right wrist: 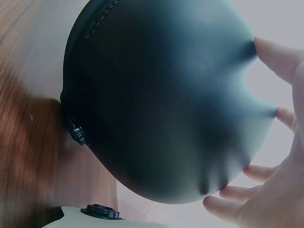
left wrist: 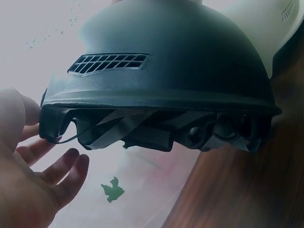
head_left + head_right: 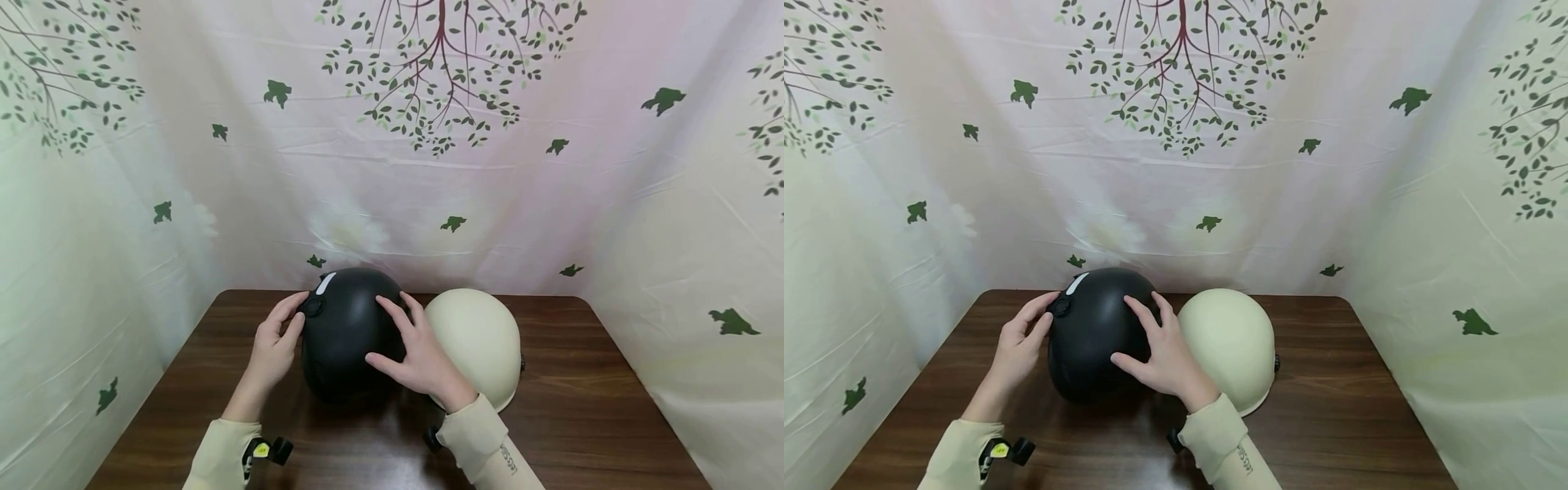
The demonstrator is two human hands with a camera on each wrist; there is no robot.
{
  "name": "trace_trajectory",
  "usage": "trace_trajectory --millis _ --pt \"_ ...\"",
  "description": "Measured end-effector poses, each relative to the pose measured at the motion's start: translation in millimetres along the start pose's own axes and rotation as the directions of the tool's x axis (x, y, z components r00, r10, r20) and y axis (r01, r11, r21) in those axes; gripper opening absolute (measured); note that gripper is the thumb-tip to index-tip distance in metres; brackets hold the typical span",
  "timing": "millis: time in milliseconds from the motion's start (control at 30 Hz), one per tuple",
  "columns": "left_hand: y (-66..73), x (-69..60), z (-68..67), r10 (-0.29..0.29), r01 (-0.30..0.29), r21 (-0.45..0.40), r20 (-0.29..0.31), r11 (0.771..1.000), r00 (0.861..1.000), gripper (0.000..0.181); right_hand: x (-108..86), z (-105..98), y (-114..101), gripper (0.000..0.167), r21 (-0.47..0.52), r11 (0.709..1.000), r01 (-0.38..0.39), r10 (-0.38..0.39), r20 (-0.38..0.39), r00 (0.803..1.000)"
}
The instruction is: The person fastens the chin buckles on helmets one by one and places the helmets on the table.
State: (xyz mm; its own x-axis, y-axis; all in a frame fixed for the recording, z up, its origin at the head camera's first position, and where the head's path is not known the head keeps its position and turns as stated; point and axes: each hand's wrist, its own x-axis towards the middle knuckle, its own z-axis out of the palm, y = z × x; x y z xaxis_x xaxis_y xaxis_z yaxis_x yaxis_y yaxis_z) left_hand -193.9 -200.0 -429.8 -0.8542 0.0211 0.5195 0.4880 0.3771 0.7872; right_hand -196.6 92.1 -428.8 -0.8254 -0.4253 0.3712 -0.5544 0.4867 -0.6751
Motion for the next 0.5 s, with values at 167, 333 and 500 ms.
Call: trace_trajectory --millis 167,333,500 --pt "-1.2 0.1 -2.0 -0.007 0.007 0.024 -0.006 1.000 1.000 0.038 1.2 1.1 2.0 0.090 -0.004 1.000 -0.001 0.001 0.013 1.000" --pt "-3.0 -3.2 -5.6 -0.043 0.044 0.049 -0.020 0.998 0.999 0.036 0.4 2.4 3.3 0.090 -0.005 1.000 -0.029 0.029 0.033 0.999" --pt "-3.8 -9.6 -7.6 -0.102 0.104 0.056 -0.025 0.993 0.994 0.034 -0.5 3.1 3.8 0.087 0.010 0.999 -0.049 0.048 0.042 0.998"
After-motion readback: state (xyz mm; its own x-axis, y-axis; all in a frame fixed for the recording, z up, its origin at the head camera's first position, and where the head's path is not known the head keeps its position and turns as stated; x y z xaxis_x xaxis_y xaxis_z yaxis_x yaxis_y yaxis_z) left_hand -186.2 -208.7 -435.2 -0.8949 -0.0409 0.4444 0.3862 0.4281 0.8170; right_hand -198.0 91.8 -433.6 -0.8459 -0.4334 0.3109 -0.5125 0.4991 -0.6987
